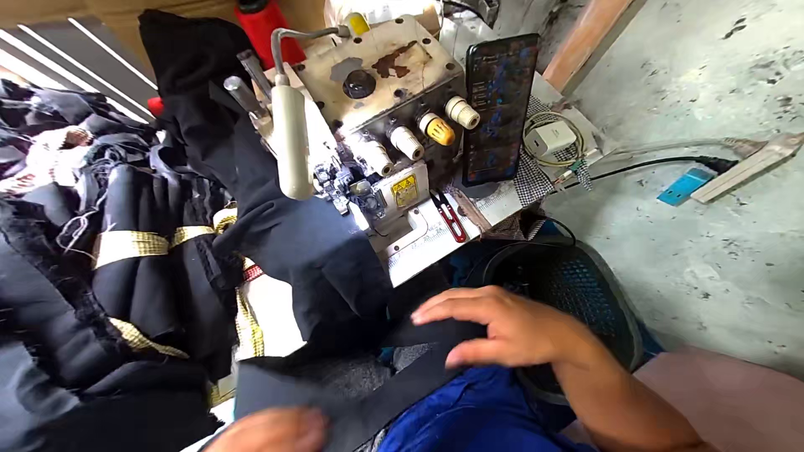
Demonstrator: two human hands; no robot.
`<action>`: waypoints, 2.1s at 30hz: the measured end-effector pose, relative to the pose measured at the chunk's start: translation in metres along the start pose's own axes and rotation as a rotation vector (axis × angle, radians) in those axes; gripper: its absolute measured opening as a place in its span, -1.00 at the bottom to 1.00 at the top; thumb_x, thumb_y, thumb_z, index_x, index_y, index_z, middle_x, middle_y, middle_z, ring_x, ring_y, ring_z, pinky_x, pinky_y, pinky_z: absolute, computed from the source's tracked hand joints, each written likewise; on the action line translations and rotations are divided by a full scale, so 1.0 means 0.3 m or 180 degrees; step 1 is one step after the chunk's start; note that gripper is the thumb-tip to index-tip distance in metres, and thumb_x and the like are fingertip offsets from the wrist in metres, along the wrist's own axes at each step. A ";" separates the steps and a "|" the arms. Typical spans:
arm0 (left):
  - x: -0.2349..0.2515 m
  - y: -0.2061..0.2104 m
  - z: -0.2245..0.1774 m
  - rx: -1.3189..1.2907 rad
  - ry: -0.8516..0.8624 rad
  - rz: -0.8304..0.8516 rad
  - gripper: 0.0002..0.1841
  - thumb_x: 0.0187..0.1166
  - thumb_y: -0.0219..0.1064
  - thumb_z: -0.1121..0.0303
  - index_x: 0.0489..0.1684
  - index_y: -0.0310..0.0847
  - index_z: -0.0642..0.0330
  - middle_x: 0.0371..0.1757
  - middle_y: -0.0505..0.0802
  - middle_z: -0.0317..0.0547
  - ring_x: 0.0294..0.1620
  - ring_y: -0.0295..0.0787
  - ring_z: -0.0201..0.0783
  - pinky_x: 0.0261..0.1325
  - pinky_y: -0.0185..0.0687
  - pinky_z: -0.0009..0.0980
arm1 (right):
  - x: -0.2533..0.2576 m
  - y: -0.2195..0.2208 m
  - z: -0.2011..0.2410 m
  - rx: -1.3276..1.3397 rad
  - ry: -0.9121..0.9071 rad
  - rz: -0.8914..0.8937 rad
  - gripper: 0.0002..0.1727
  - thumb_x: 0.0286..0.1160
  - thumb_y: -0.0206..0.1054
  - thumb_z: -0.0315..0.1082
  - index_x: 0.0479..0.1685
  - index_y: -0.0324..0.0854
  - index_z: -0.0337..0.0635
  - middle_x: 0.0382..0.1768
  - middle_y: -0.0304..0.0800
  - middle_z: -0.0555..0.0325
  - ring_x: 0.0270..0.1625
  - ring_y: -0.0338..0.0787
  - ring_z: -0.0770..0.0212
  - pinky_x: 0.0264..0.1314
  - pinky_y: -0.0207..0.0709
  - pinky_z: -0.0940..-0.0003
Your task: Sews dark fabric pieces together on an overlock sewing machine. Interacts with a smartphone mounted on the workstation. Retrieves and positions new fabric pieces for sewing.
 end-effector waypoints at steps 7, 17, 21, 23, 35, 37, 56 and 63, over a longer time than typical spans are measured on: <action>0.043 0.279 0.121 0.0209 0.0181 -0.0799 -0.85 0.57 0.38 0.43 -0.10 0.83 -0.07 -0.03 0.85 -0.44 0.09 0.78 -0.49 0.21 0.69 -0.57 | 0.136 0.117 0.071 0.0357 -0.0890 -0.1013 -0.82 0.54 0.33 -0.51 -0.09 0.85 -0.34 -0.20 0.95 0.01 -0.06 0.92 0.27 0.16 0.75 0.38; 0.049 0.417 0.222 0.0389 -0.0570 -0.1579 -0.91 0.31 0.45 0.43 -0.34 0.70 0.22 -0.28 0.83 -0.27 -0.22 0.80 -0.50 -0.14 0.77 -0.58 | 0.129 0.269 0.023 -0.0748 -0.0400 -0.1407 -0.60 0.62 0.21 -0.47 0.35 0.66 -0.49 0.27 0.84 -0.15 0.39 0.81 0.13 0.57 0.60 0.30; 0.032 0.402 0.204 0.0138 -0.0232 -0.0888 -0.79 0.57 0.39 0.16 -0.28 0.76 0.09 0.01 0.89 -0.22 0.20 0.80 -0.29 0.27 0.75 -0.34 | 0.132 0.238 -0.012 -0.0380 -0.0363 -0.1718 -0.79 0.62 0.26 -0.52 -0.03 0.81 -0.41 0.04 0.94 -0.07 0.21 0.91 0.21 0.41 0.71 0.37; 0.015 0.354 0.192 0.0167 -0.0070 -0.0731 -0.73 0.70 0.26 0.09 -0.06 0.79 0.02 0.19 0.88 -0.26 0.36 0.74 -0.22 0.44 0.66 -0.23 | 0.131 0.200 -0.024 -0.0085 -0.0328 -0.1617 -0.80 0.58 0.29 -0.54 -0.05 0.84 -0.38 0.00 0.96 -0.02 0.17 0.91 0.25 0.38 0.73 0.36; -0.001 0.218 0.197 -0.1018 -0.0226 -0.0640 -0.94 0.55 0.51 0.17 -0.20 0.90 -0.18 -0.01 0.88 -0.45 0.15 0.77 -0.41 0.28 0.66 -0.47 | 0.186 0.231 0.034 0.1075 -0.0664 -0.0112 -0.34 0.43 0.45 -0.50 0.59 0.40 -0.45 0.12 0.84 -0.10 0.19 0.83 0.19 0.44 0.64 0.28; -0.001 0.158 0.145 -0.0978 0.0038 -0.0526 -0.93 0.59 0.47 0.18 -0.15 0.87 -0.18 -0.01 0.89 -0.54 0.13 0.78 -0.46 0.26 0.68 -0.49 | 0.191 0.238 -0.003 0.1997 -0.0614 0.0387 -0.38 0.38 0.44 -0.55 0.52 0.47 -0.47 0.10 0.83 -0.14 0.05 0.85 0.29 0.23 0.71 0.37; 0.107 0.316 0.189 -0.0971 -0.0698 -0.1181 -0.80 0.69 0.30 0.46 0.10 0.79 0.29 -0.07 0.98 -0.20 -0.03 0.96 -0.29 0.12 0.89 -0.37 | 0.150 0.234 -0.033 0.0935 -0.0067 -0.1254 -0.73 0.52 0.46 -0.45 0.10 0.76 -0.43 -0.06 0.94 0.05 0.01 0.89 0.43 0.22 0.76 0.49; 0.150 0.333 0.226 -0.1968 -0.1230 -0.1620 -0.87 0.67 0.31 0.51 -0.06 0.78 0.31 -0.15 0.98 0.00 -0.14 0.98 -0.18 0.01 0.92 -0.30 | 0.126 0.223 -0.041 0.1035 0.0230 -0.1085 -0.63 0.48 0.54 -0.28 0.13 0.73 -0.38 -0.13 0.89 0.11 -0.08 0.84 0.45 0.12 0.74 0.53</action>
Point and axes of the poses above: each hand's wrist, its own x-axis towards the middle knuckle, its own y-axis out of the palm, z = x × y, the point moved 1 cm from there along x, towards the middle knuckle
